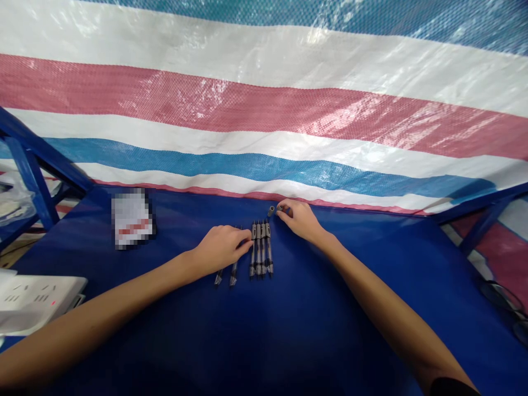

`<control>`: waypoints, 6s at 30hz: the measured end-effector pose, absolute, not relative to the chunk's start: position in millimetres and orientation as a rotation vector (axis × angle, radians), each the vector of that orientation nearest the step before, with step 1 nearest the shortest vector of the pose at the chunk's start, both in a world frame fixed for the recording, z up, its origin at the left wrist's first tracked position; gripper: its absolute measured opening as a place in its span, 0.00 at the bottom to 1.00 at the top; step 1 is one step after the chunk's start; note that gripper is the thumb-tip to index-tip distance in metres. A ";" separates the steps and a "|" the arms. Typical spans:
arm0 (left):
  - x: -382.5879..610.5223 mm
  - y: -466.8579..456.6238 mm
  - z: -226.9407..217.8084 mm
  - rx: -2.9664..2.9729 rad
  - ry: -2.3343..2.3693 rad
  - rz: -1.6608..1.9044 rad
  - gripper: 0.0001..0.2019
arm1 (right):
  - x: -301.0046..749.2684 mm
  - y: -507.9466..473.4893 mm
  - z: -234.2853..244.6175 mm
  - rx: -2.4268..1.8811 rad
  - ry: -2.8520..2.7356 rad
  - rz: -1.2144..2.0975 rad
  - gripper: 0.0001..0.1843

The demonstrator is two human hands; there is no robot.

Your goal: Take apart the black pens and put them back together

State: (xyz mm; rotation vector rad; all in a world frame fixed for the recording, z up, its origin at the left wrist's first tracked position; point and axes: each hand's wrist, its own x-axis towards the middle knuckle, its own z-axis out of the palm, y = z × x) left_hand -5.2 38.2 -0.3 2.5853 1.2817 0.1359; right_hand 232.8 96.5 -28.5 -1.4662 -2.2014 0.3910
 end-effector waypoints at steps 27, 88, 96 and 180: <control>-7.3 40.4 3.8 2.499 1.653 0.104 0.21 | 188.7 50.5 -14.2 -1.506 -2.571 0.324 0.24; -14.3 41.6 7.0 2.868 1.122 0.825 0.09 | 198.2 38.9 -1.1 -1.132 -1.900 0.846 0.12; -15.7 51.1 -24.8 3.076 1.147 0.999 0.11 | 188.6 31.1 -31.7 -1.122 -1.633 0.882 0.17; -26.4 44.8 -29.8 3.237 0.625 1.461 0.07 | 194.5 30.4 3.0 -1.177 -1.409 2.084 0.27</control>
